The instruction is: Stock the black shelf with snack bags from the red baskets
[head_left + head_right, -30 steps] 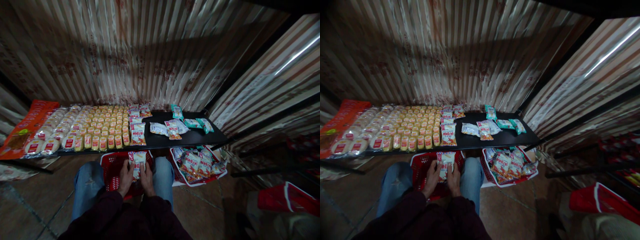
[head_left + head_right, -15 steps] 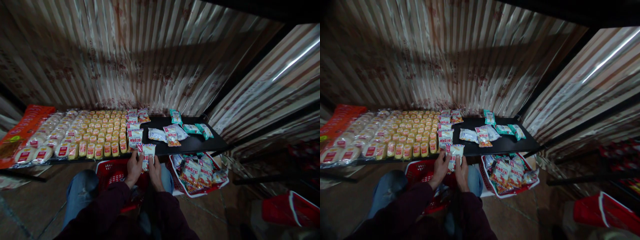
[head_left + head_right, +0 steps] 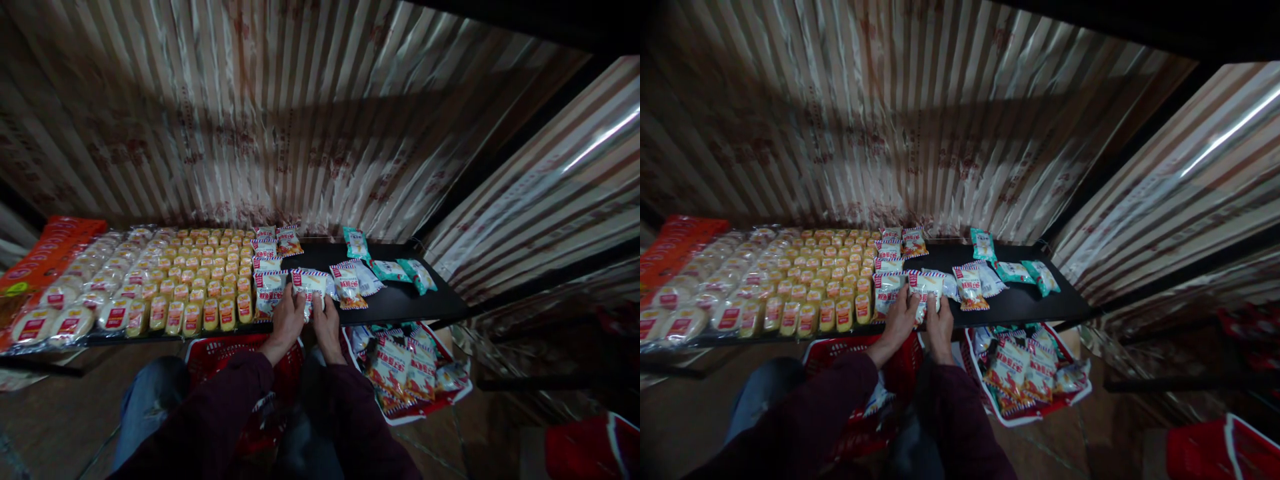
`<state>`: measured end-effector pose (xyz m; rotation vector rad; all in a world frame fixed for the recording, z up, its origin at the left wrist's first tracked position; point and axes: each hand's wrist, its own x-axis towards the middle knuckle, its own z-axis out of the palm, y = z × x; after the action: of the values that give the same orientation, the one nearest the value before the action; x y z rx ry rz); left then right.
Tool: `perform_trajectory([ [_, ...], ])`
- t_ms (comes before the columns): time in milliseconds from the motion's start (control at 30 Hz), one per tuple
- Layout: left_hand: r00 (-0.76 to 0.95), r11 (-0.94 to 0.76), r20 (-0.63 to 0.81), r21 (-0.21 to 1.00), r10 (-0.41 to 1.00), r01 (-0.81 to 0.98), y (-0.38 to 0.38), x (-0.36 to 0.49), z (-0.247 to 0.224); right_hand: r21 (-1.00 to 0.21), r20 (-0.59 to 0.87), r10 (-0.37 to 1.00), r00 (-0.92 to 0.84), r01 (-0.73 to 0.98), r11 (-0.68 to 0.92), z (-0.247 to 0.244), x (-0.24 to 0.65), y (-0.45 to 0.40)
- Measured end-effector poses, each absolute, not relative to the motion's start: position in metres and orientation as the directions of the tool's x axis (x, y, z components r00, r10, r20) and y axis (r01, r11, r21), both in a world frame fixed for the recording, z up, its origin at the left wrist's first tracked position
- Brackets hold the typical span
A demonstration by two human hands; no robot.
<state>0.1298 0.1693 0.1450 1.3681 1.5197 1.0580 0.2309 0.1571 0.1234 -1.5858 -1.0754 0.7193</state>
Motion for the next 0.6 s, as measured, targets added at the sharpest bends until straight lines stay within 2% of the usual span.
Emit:
perform_trajectory([
  [133,-0.077,0.005,0.019,0.954,0.997,0.300,0.181,0.141,0.143,-0.938,0.118,0.895,0.431,0.344,-0.042,0.126,0.237,0.174],
  [300,-0.065,-0.024,0.045,0.957,0.997,0.290,0.192,0.148,0.140,-0.914,0.107,0.889,0.446,0.396,-0.089,0.129,0.241,0.189],
  [600,-0.036,-0.113,0.135,0.924,0.990,0.364,0.206,0.158,0.137,-0.921,0.141,0.903,0.405,0.388,-0.031,0.129,0.249,0.211],
])
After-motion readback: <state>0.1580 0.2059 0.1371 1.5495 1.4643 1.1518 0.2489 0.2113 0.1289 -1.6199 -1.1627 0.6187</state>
